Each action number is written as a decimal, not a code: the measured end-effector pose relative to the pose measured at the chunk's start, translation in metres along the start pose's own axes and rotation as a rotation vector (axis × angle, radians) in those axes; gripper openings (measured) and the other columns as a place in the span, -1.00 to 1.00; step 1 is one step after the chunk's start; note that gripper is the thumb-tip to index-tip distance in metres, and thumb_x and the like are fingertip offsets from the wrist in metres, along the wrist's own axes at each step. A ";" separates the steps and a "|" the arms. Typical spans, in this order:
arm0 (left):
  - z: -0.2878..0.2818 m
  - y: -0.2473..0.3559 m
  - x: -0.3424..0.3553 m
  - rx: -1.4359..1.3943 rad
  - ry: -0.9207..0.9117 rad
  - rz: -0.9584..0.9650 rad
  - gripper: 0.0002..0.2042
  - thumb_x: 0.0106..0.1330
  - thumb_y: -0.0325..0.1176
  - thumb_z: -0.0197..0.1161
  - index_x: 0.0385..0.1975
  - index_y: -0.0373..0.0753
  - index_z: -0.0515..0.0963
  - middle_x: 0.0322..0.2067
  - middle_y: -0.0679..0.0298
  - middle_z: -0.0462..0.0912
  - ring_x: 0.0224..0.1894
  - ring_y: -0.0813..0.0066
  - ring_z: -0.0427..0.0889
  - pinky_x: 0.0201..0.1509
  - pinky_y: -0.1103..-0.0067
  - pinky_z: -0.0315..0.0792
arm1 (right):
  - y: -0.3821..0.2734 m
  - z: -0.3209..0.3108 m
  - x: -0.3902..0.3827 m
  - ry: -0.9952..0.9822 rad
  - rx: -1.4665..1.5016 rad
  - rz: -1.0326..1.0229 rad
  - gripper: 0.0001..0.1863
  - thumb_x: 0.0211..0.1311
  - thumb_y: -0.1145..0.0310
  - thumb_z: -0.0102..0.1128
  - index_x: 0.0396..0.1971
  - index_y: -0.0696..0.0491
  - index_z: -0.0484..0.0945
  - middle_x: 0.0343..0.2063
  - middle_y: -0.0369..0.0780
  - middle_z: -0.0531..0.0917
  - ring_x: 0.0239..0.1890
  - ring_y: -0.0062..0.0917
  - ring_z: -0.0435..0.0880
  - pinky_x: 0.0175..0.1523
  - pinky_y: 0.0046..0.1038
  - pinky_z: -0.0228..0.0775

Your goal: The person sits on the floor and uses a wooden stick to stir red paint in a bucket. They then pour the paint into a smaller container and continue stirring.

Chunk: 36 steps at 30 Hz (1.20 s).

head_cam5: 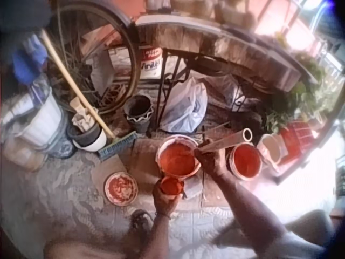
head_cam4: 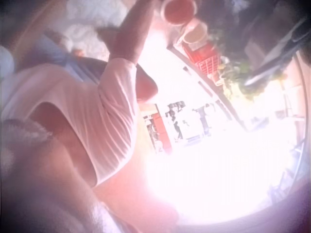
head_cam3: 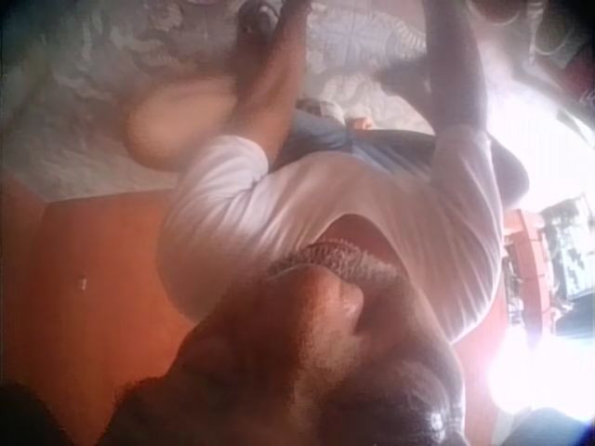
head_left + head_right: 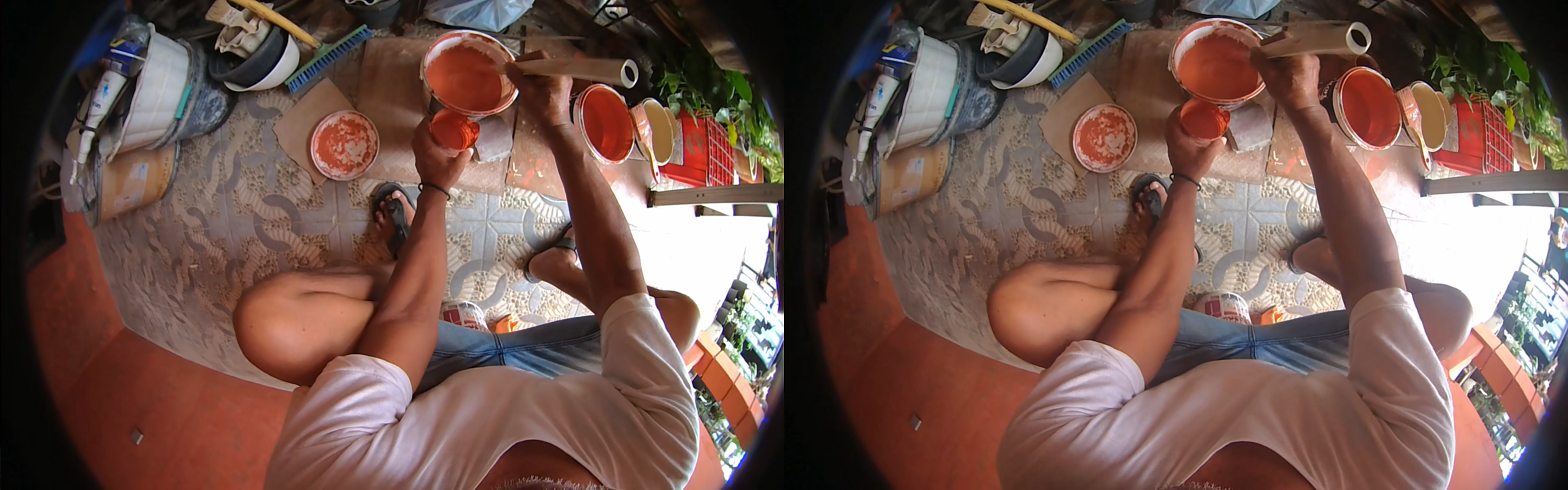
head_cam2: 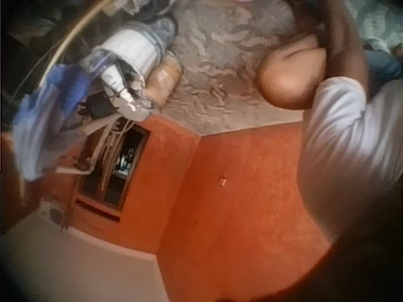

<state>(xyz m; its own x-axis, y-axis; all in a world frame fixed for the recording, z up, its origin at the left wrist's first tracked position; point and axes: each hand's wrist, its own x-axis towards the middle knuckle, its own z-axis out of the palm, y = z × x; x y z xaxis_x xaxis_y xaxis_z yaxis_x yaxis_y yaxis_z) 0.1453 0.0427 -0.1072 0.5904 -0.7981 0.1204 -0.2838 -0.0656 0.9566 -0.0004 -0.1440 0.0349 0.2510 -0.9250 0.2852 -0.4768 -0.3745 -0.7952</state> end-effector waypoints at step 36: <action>0.001 -0.001 0.001 -0.016 0.003 0.008 -0.03 -0.16 -0.23 0.67 0.40 -0.25 0.40 0.21 -0.02 0.55 0.29 -0.14 0.53 0.40 0.06 0.44 | 0.010 0.022 -0.034 0.332 0.493 0.430 -0.82 0.26 0.50 0.57 -0.28 0.30 0.76 -0.31 -0.11 0.84 -0.30 -0.39 0.89 -0.15 -0.38 0.85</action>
<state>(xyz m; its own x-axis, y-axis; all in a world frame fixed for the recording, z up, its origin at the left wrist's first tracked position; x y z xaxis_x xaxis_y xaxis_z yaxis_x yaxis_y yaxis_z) 0.1456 0.0418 -0.1082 0.5901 -0.7970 0.1288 -0.2765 -0.0496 0.9597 0.0054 -0.1148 0.0056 -0.1787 -0.9837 -0.0216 -0.0217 0.0259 -0.9994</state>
